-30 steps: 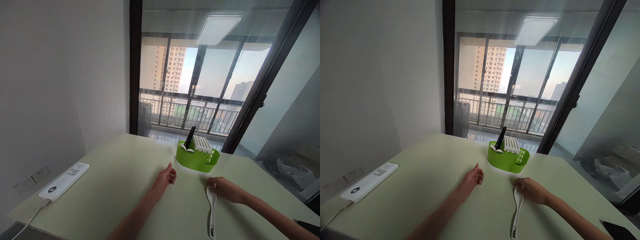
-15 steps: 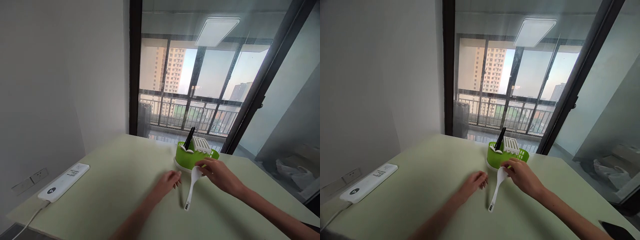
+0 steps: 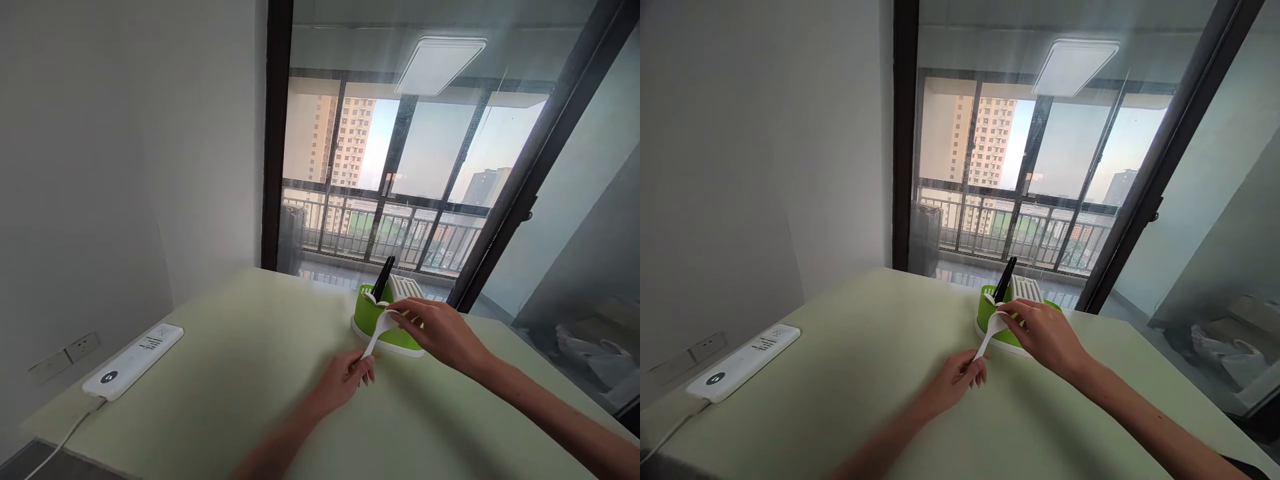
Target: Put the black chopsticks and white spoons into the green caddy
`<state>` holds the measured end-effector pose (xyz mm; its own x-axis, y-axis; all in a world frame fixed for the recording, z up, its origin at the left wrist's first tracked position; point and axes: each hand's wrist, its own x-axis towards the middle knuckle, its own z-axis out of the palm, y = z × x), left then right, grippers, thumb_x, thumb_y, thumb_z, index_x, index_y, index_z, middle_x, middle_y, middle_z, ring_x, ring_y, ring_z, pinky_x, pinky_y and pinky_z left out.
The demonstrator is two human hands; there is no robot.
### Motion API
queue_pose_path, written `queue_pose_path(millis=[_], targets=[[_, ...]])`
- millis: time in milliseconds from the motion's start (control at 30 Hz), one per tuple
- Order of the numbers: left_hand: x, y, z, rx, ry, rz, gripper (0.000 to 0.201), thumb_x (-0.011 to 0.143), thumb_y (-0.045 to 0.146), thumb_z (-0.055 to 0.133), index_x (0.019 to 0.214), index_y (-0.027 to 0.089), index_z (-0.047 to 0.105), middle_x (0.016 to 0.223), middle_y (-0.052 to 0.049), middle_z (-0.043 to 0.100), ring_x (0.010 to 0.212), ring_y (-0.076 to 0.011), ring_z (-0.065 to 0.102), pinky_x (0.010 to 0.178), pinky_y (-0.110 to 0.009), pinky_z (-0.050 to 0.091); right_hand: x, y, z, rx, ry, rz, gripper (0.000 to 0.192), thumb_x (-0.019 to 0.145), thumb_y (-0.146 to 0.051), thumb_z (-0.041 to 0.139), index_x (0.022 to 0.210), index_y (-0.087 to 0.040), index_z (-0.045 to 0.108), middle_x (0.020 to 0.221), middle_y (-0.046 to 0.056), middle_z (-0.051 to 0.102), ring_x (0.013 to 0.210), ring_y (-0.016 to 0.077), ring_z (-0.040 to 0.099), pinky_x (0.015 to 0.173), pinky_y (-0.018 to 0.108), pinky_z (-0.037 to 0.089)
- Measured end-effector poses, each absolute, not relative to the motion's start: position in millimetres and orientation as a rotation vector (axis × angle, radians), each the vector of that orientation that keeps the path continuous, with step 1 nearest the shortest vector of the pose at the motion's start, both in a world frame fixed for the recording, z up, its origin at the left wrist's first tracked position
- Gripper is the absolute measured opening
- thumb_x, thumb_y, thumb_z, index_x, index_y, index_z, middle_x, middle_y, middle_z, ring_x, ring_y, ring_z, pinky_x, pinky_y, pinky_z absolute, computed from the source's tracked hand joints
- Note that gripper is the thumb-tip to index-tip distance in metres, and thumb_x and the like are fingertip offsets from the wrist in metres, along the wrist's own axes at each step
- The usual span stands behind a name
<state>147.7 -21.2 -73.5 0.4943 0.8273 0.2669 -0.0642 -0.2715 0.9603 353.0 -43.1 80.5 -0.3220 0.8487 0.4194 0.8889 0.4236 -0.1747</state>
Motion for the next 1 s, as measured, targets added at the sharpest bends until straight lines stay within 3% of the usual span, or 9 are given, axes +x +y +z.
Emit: queue_pose_path(millis=[133, 233, 367, 467, 767, 1000], targets=[[150, -15, -79, 1.439, 0.832, 1.257, 0.054, 0.09, 0.059, 0.06, 0.129, 0.023, 0.056, 0.114, -0.01, 0.059, 0.083, -0.0167, 0.058, 0.07, -0.029, 0.045, 357, -36, 112, -1.494, -2.06, -0.287, 0.037, 0.098, -0.047, 0.046, 0.11, -0.024, 0.073, 0.093, 0.004, 0.078, 0.076, 0.0207, 0.072, 0.063, 0.03, 0.052], [150, -8, -84, 1.367, 0.941, 1.284, 0.056, 0.092, 0.064, 0.052, 0.128, 0.021, 0.052, 0.109, -0.008, 0.057, 0.08, -0.0159, 0.058, 0.069, -0.029, 0.045, 363, -24, 140, -1.571, -1.892, -0.486, 0.038, 0.097, -0.048, 0.047, 0.107, -0.023, 0.074, 0.088, 0.005, 0.078, 0.076, 0.0224, 0.072, 0.059, 0.029, 0.048], [147, -4, -87, 1.384, 1.043, 1.193, 0.055, 0.092, 0.067, 0.046, 0.116, 0.018, 0.054, 0.11, -0.009, 0.058, 0.079, -0.0158, 0.059, 0.069, -0.03, 0.047, 365, 2, 157, -1.718, -1.856, -0.721, 0.038, 0.099, -0.043, 0.043, 0.113, -0.023, 0.072, 0.1, 0.007, 0.078, 0.083, 0.0257, 0.071, 0.059, 0.029, 0.044], [146, -3, -89, 1.397, 1.062, 1.169, 0.055, 0.092, 0.067, 0.045, 0.111, 0.017, 0.055, 0.113, -0.011, 0.058, 0.078, -0.0152, 0.059, 0.07, -0.03, 0.047, 356, 22, 153, -1.843, -1.982, -0.78, 0.039, 0.101, -0.035, 0.038, 0.115, -0.021, 0.072, 0.105, 0.01, 0.077, 0.084, 0.0268, 0.071, 0.061, 0.029, 0.042], [146, 2, -96, 1.46, 1.103, 1.18, 0.051, 0.092, 0.065, 0.044, 0.104, 0.017, 0.057, 0.111, -0.011, 0.06, 0.077, -0.0145, 0.06, 0.068, -0.028, 0.046, 316, 65, 115, -2.044, -2.215, -0.704, 0.036, 0.097, -0.018, 0.04, 0.095, -0.011, 0.075, 0.096, 0.02, 0.074, 0.089, 0.0281, 0.071, 0.076, 0.034, 0.044], [148, 7, -105, 1.539, 1.085, 1.16, 0.046, 0.094, 0.057, 0.044, 0.098, 0.015, 0.062, 0.107, -0.01, 0.06, 0.071, -0.0132, 0.059, 0.067, -0.028, 0.047, 301, 85, 89, -2.046, -2.286, -0.626, 0.031, 0.092, -0.013, 0.047, 0.102, -0.009, 0.076, 0.105, 0.022, 0.072, 0.098, 0.0308, 0.07, 0.077, 0.034, 0.045]])
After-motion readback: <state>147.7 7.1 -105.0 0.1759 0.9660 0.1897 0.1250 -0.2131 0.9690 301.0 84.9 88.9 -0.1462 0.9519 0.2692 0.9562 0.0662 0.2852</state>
